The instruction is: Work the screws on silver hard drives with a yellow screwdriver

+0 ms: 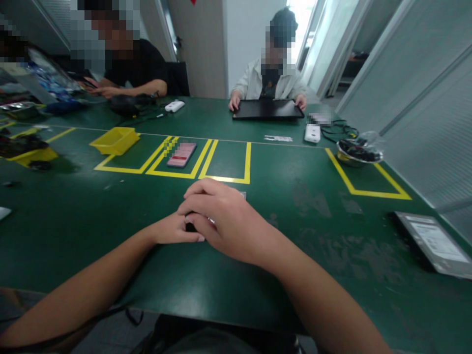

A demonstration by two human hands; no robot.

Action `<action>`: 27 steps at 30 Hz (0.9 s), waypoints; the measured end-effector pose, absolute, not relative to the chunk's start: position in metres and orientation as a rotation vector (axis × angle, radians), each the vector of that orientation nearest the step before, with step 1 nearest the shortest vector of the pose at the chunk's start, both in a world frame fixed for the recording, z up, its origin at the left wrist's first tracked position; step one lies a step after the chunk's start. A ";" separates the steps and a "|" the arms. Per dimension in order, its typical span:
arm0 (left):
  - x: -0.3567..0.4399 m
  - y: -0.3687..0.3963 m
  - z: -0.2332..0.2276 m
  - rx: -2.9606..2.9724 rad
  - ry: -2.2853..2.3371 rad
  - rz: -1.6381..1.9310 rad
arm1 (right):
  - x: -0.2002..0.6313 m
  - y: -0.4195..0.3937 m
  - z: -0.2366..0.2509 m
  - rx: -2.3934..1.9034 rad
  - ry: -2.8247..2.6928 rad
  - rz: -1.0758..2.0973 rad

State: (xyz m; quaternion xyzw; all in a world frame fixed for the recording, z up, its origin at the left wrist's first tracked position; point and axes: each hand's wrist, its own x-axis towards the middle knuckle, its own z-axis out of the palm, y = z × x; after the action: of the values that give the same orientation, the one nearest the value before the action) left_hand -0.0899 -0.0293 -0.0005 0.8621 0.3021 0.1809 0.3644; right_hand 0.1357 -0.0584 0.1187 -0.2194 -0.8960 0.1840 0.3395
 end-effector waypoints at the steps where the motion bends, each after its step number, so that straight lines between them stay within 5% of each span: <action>1: -0.090 -0.029 -0.001 2.213 0.776 0.471 | 0.135 -0.058 0.119 -0.565 -2.334 0.477; 27: -0.091 -0.028 -0.001 2.257 0.778 0.450 | 0.135 -0.058 0.119 -0.562 -2.341 0.515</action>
State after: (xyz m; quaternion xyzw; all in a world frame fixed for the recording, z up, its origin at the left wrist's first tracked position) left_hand -0.0909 -0.0277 -0.0013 0.8707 0.3002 0.1736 0.3487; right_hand 0.1353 -0.0584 0.1193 -0.2153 -0.8964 0.1973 0.3333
